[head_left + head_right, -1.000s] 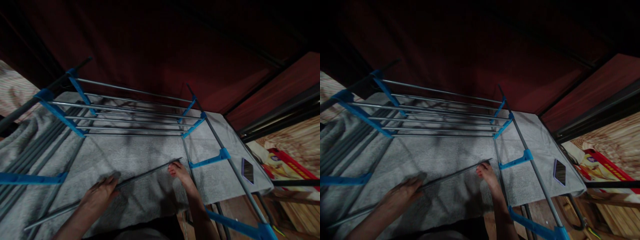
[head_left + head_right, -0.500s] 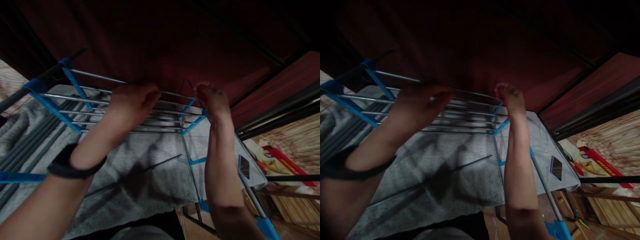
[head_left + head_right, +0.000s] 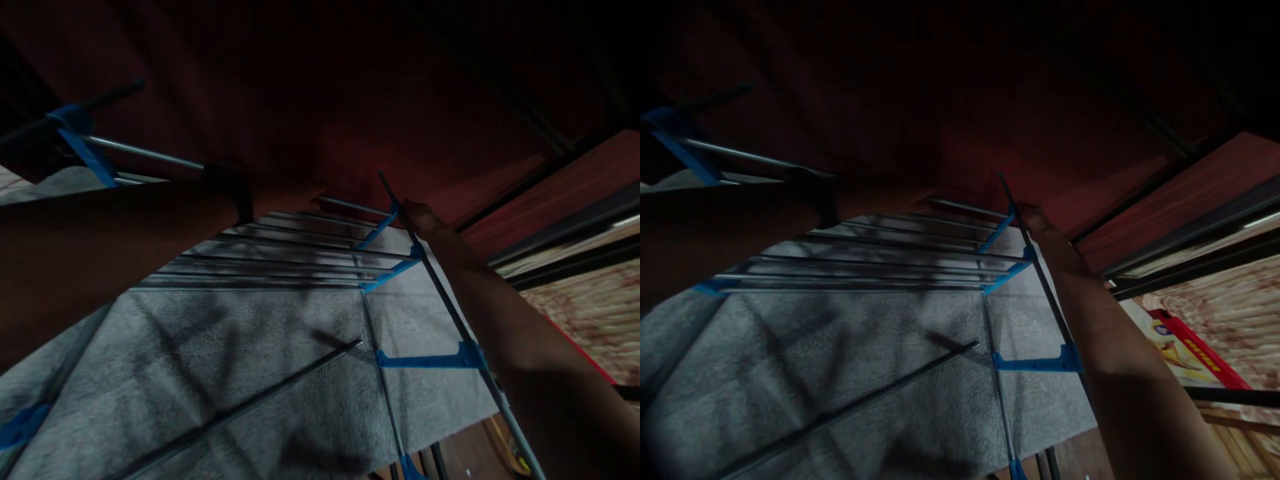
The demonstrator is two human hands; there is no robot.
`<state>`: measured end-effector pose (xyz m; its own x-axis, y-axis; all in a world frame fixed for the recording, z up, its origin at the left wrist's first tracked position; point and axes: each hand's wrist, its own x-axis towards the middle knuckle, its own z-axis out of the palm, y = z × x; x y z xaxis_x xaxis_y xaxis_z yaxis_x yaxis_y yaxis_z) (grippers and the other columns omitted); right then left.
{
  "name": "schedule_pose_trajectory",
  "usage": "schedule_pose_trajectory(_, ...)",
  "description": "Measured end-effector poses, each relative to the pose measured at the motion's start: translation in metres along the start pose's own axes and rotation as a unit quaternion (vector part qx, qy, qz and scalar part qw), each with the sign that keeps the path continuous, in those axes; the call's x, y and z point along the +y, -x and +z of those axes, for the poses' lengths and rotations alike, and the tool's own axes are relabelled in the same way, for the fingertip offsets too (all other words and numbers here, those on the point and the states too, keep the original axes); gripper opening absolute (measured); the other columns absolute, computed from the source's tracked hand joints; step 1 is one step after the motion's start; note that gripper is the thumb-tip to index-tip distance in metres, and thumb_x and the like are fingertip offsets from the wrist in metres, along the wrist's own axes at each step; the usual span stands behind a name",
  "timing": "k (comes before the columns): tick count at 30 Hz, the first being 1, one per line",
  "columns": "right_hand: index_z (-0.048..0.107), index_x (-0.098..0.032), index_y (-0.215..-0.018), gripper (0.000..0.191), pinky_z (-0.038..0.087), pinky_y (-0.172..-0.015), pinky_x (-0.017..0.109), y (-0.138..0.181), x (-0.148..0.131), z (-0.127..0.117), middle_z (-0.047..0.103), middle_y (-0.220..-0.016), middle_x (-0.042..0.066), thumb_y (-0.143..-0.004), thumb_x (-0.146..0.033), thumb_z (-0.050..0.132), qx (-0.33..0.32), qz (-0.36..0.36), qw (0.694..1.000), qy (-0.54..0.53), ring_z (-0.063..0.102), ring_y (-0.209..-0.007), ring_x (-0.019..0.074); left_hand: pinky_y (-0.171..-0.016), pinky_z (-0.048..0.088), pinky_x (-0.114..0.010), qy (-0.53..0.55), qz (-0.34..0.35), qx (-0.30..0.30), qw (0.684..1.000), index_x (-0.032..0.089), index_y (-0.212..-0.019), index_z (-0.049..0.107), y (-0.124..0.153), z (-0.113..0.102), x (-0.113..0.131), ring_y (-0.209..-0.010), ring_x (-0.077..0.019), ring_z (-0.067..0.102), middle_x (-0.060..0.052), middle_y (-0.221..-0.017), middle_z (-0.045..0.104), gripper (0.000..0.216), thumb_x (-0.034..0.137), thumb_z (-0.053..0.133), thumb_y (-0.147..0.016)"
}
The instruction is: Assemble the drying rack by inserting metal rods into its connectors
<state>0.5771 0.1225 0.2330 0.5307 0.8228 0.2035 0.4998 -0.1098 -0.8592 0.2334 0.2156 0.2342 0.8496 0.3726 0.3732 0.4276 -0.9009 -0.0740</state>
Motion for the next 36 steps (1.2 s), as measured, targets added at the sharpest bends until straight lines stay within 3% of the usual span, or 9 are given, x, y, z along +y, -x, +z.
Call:
schedule_pose_trajectory(4, 0.068, -0.016, -0.081, 0.029, 0.062, -0.074, 0.030, -0.008, 0.015, 0.008, 0.068, -0.071, 0.000, -0.108, -0.024, 0.059, 0.001, 0.152, 0.987, -0.045, 0.070, -0.066, 0.0131, -0.077, 0.048, -0.018, 0.055, 0.013, 0.021, 0.998, 0.007, -0.069, 0.051, -0.004, 0.019, -0.001, -0.108, -0.0077, 0.074, -0.015, -0.111, 0.078, 0.064, 0.029, -0.005, -0.091)
schedule_pose_trajectory(7, 0.067, -0.018, -0.086, 0.024, 0.062, -0.075, 0.030, -0.012, 0.016, 0.011, 0.070, -0.076, 0.000, -0.108, -0.021, 0.058, -0.013, 0.152, 0.988, -0.038, 0.070, -0.065, 0.0135, -0.077, 0.048, -0.016, 0.092, -0.015, 0.013, 0.996, 0.006, -0.080, 0.058, -0.007, 0.029, -0.006, -0.102, -0.0048, 0.075, -0.012, -0.114, 0.080, 0.065, 0.032, 0.001, -0.098)
schedule_pose_trajectory(13, 0.065, -0.018, -0.084, 0.032, 0.063, -0.074, 0.029, -0.013, 0.016, 0.014, 0.068, -0.072, 0.002, -0.112, -0.021, 0.049, -0.014, 0.154, 0.988, -0.025, 0.071, -0.068, 0.0151, -0.086, 0.048, -0.016, 0.119, -0.062, -0.007, 0.991, 0.009, -0.087, 0.062, -0.017, 0.037, -0.018, -0.111, -0.0077, 0.074, -0.011, -0.122, 0.081, 0.049, 0.035, 0.024, -0.105)
schedule_pose_trajectory(16, 0.065, -0.018, -0.087, 0.031, 0.064, -0.073, 0.028, -0.014, 0.017, 0.014, 0.069, -0.075, 0.002, -0.112, -0.019, 0.046, -0.012, 0.156, 0.987, -0.024, 0.071, -0.067, 0.0140, -0.087, 0.048, -0.022, 0.092, -0.043, -0.005, 0.995, -0.001, -0.091, 0.061, -0.020, 0.040, -0.020, -0.110, -0.0111, 0.073, -0.012, -0.117, 0.079, 0.057, 0.029, 0.015, -0.106)
schedule_pose_trajectory(18, 0.065, -0.019, -0.089, 0.028, 0.065, -0.074, 0.028, -0.014, 0.018, 0.014, 0.071, -0.078, 0.002, -0.112, -0.021, 0.048, -0.016, 0.158, 0.987, -0.027, 0.072, -0.066, 0.0135, -0.084, 0.047, -0.025, 0.089, -0.032, -0.026, 0.995, -0.001, -0.094, 0.063, -0.022, 0.040, -0.021, -0.101, -0.0137, 0.074, -0.012, -0.112, 0.079, 0.048, 0.024, 0.025, -0.108)
schedule_pose_trajectory(20, 0.064, -0.020, -0.091, 0.025, 0.066, -0.076, 0.027, -0.014, 0.019, 0.013, 0.073, -0.081, 0.002, -0.112, -0.025, 0.050, -0.024, 0.159, 0.987, -0.027, 0.073, -0.067, 0.0134, -0.077, 0.045, -0.026, 0.095, -0.026, -0.057, 0.994, 0.007, -0.100, 0.067, -0.024, 0.040, -0.022, -0.085, -0.0155, 0.070, -0.010, -0.104, 0.079, 0.026, 0.021, 0.046, -0.107)
schedule_pose_trajectory(22, 0.064, -0.021, -0.092, 0.025, 0.066, -0.077, 0.027, -0.014, 0.020, 0.013, 0.073, -0.082, 0.002, -0.112, -0.028, 0.051, -0.022, 0.159, 0.987, -0.019, 0.074, -0.069, 0.0139, -0.070, 0.038, -0.030, 0.095, -0.030, -0.074, 0.992, 0.015, -0.105, 0.069, -0.026, 0.038, -0.022, -0.073, -0.0176, 0.059, -0.008, -0.095, 0.075, 0.016, 0.022, 0.055, -0.106)
schedule_pose_trajectory(27, 0.063, -0.021, -0.089, 0.026, 0.066, -0.077, 0.025, -0.012, 0.019, 0.013, 0.074, -0.080, 0.003, -0.112, -0.029, 0.053, -0.015, 0.155, 0.988, -0.001, 0.076, -0.073, 0.0154, -0.066, 0.026, -0.032, 0.090, -0.040, -0.095, 0.991, 0.015, -0.107, 0.068, -0.028, 0.034, -0.020, -0.067, -0.0161, 0.038, -0.003, -0.085, 0.062, 0.023, 0.028, 0.049, -0.110)
schedule_pose_trajectory(36, 0.065, -0.020, -0.093, 0.026, 0.067, -0.075, 0.025, -0.014, 0.020, 0.011, 0.074, -0.080, 0.003, -0.112, -0.034, 0.055, -0.027, 0.149, 0.988, 0.008, 0.077, -0.072, 0.0148, -0.067, 0.029, -0.033, 0.100, -0.013, -0.097, 0.990, 0.017, -0.104, 0.068, -0.034, 0.042, -0.028, -0.066, -0.0171, 0.042, -0.003, -0.082, 0.059, 0.028, 0.030, 0.044, -0.110)
